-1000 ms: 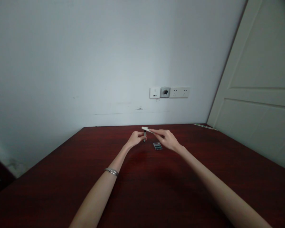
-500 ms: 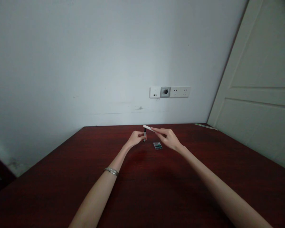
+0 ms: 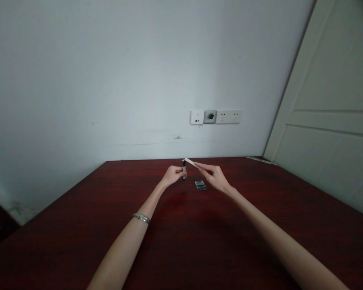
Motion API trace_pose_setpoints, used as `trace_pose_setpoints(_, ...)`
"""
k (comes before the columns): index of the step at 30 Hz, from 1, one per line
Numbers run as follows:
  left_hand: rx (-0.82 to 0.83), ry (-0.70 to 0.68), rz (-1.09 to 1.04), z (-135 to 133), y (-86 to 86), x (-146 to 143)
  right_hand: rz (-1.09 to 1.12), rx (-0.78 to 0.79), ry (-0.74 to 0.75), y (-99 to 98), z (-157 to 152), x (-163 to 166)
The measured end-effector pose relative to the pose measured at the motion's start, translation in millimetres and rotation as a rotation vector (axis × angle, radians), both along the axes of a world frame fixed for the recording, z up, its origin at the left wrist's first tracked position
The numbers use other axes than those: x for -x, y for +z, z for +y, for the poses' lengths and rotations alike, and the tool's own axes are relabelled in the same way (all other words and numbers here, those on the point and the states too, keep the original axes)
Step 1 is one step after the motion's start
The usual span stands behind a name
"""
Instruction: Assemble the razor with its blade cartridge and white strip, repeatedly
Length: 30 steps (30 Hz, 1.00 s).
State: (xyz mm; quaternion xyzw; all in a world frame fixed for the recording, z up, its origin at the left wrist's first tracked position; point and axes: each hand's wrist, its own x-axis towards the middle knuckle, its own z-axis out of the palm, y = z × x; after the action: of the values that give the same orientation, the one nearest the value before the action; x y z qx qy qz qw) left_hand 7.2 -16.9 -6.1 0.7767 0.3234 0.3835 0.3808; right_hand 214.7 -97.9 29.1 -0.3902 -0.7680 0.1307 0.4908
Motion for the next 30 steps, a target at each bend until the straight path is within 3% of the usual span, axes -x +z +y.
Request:
trace_pose_setpoints(4,0.000,-0.006,-0.013,-3.3,4.3,-1.6,-0.063,0.011,0.064,1.0,-1.9,-0.7)
trace_pose_setpoints(10,0.086,0.004,-0.037,-5.9,5.4,-3.6,0.033,-0.026,-0.029,5.4,0.7,-1.8)
trace_pose_setpoints(17,0.018,-0.038,-0.024,-2.3,0.0,-2.8,-0.034,0.039,0.028,5.9,2.8,-2.7)
trace_pose_setpoints(23,-0.010,-0.050,-0.010,-2.1,-0.5,-2.2,-0.142,0.057,0.020,12.4,2.6,-7.2)
trace_pose_setpoints(30,0.028,-0.045,-0.003,-0.6,-2.3,-1.7,-0.421,-0.010,-0.120,29.4,-3.1,-32.2)
